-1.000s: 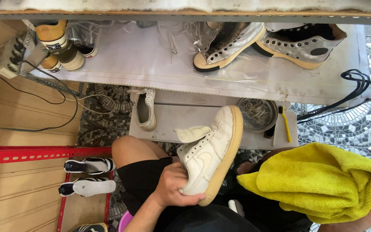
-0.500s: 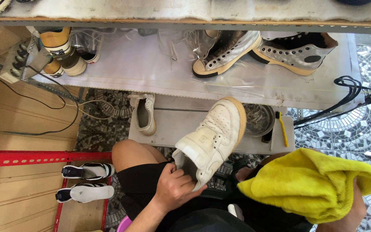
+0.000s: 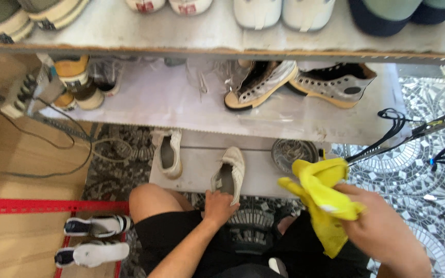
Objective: The person sits on a low stool and laces a pair of white sneakers. They first tie the laces on one shoe, then place it on a shelf. They then pick up a yellow cloth, wipe the second shoe, and proceed to lace it. Finally, they tie the laces on the second shoe.
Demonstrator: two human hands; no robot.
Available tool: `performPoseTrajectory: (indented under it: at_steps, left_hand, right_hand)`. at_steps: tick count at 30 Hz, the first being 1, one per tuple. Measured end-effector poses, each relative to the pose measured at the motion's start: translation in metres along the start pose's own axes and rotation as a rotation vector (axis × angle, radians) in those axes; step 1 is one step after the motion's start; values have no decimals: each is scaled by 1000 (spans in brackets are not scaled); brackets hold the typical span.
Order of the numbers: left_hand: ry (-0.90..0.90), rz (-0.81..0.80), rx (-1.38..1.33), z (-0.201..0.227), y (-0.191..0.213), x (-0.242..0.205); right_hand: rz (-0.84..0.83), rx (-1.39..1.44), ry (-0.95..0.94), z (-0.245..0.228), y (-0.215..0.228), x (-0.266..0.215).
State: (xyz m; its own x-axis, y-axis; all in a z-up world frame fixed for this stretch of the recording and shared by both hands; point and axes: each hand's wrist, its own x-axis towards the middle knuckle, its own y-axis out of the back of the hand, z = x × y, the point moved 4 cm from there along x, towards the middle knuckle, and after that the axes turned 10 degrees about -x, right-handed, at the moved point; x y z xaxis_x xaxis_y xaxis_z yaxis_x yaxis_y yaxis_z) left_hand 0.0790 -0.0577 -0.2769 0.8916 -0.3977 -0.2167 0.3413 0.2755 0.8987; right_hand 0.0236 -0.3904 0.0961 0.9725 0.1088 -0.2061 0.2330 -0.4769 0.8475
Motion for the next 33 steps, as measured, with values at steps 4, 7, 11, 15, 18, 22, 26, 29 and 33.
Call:
performPoseTrajectory:
  at_steps: [4, 7, 11, 15, 18, 22, 26, 29, 33]
  left_hand:
    - [62, -3, 13, -12, 0, 15]
    - [123, -40, 29, -15, -4, 21]
    - [117, -86, -39, -27, -14, 31]
    - [115, -141, -32, -35, -16, 39]
    - [247, -261, -116, -27, 8, 32]
    - [247, 52, -410, 34, 105, -3]
    - [-294, -278, -1416, 97, 135, -35]
    - [-200, -251, -1383, 104, 174, -36]
    - [-61, 119, -952, 87, 251, -38]
  right_hand:
    - [264, -396, 25, -12, 8, -11]
    - [490, 15, 249, -40, 30, -22]
    - [561, 85, 243, -61, 44, -20]
    - [488, 347, 406, -84, 49, -14]
    - [404, 428, 237, -70, 38, -11]
    - [370, 440, 359, -69, 27, -12]
    - [324, 396, 371, -65, 18, -15]
    - [380, 433, 315, -48, 27, -14]
    - [377, 369, 59, 8, 21, -8]
